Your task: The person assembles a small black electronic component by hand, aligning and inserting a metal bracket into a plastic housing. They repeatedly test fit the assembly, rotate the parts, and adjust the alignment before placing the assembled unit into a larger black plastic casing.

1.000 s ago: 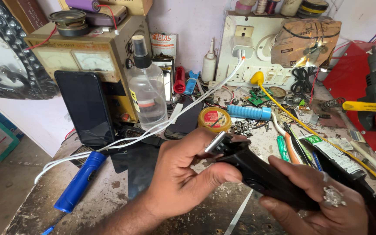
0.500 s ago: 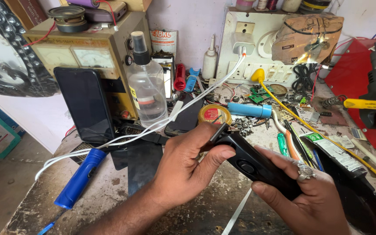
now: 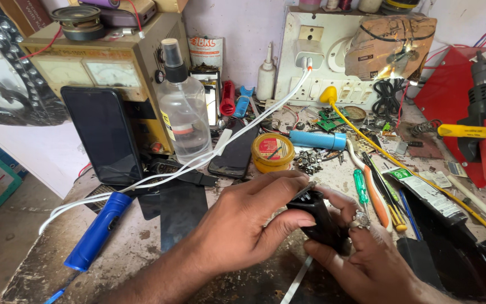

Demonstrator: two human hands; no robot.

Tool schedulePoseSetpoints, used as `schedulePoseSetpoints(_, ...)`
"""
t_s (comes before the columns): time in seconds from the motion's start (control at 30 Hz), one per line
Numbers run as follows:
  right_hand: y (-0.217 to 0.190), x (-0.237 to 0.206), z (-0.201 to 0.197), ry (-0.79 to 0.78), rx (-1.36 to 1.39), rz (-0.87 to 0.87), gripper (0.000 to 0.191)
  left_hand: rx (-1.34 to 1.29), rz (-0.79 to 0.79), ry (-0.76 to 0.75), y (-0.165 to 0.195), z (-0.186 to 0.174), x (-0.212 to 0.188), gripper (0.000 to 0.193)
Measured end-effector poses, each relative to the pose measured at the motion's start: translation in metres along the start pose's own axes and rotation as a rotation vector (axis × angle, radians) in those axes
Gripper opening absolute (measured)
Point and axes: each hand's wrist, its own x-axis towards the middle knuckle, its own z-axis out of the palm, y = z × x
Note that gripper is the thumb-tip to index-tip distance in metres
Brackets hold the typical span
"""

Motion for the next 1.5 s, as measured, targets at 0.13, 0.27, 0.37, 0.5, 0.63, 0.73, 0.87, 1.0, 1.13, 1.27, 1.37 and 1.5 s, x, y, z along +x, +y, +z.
schedulePoseSetpoints(0.13,0.000,0.000,0.006,-0.025,0.271,0.091,0.094,0.021,0.020,-0.026,0.002,0.001,0.000,0.039)
schedulePoseSetpoints(0.27,0.000,-0.001,0.004,-0.024,0.150,-0.009,0.111,0.007,-0.014,-0.054,0.003,-0.001,0.001,0.040)
schedulePoseSetpoints(0.37,-0.004,0.000,0.002,-0.036,0.195,-0.032,0.101,-0.005,-0.008,-0.079,0.004,-0.002,0.002,0.038)
schedulePoseSetpoints(0.5,-0.011,0.002,0.007,0.020,0.259,-0.100,0.086,-0.001,0.017,-0.073,0.006,0.001,0.002,0.037)
schedulePoseSetpoints(0.63,-0.012,0.001,0.011,0.016,0.499,-0.088,0.075,-0.019,-0.003,-0.075,0.007,0.000,0.002,0.039)
schedulePoseSetpoints(0.73,-0.009,-0.001,0.013,0.052,0.525,-0.102,0.071,-0.043,-0.038,-0.119,0.009,0.002,0.001,0.041)
schedulePoseSetpoints(0.87,-0.008,-0.004,0.015,0.082,0.565,-0.090,0.070,-0.016,0.024,-0.089,0.010,0.005,0.001,0.044)
schedulePoseSetpoints(1.0,-0.010,-0.002,0.017,0.120,0.564,-0.130,0.067,-0.027,0.029,-0.079,0.012,0.006,0.001,0.044)
schedulePoseSetpoints(1.13,-0.014,0.001,0.010,0.085,0.556,-0.132,0.063,-0.096,-0.066,-0.106,0.012,0.006,0.001,0.044)
schedulePoseSetpoints(1.27,-0.014,0.002,0.002,0.003,0.576,0.013,0.053,-0.126,-0.112,-0.109,0.007,0.009,0.002,0.036)
schedulePoseSetpoints(1.37,-0.009,0.007,-0.007,-0.075,0.572,0.129,0.043,-0.245,-0.178,-0.118,-0.001,0.010,0.001,0.026)
schedulePoseSetpoints(1.5,0.000,0.013,-0.016,-0.231,0.712,0.347,0.058,-0.428,-0.340,-0.115,-0.010,0.020,-0.002,0.030)
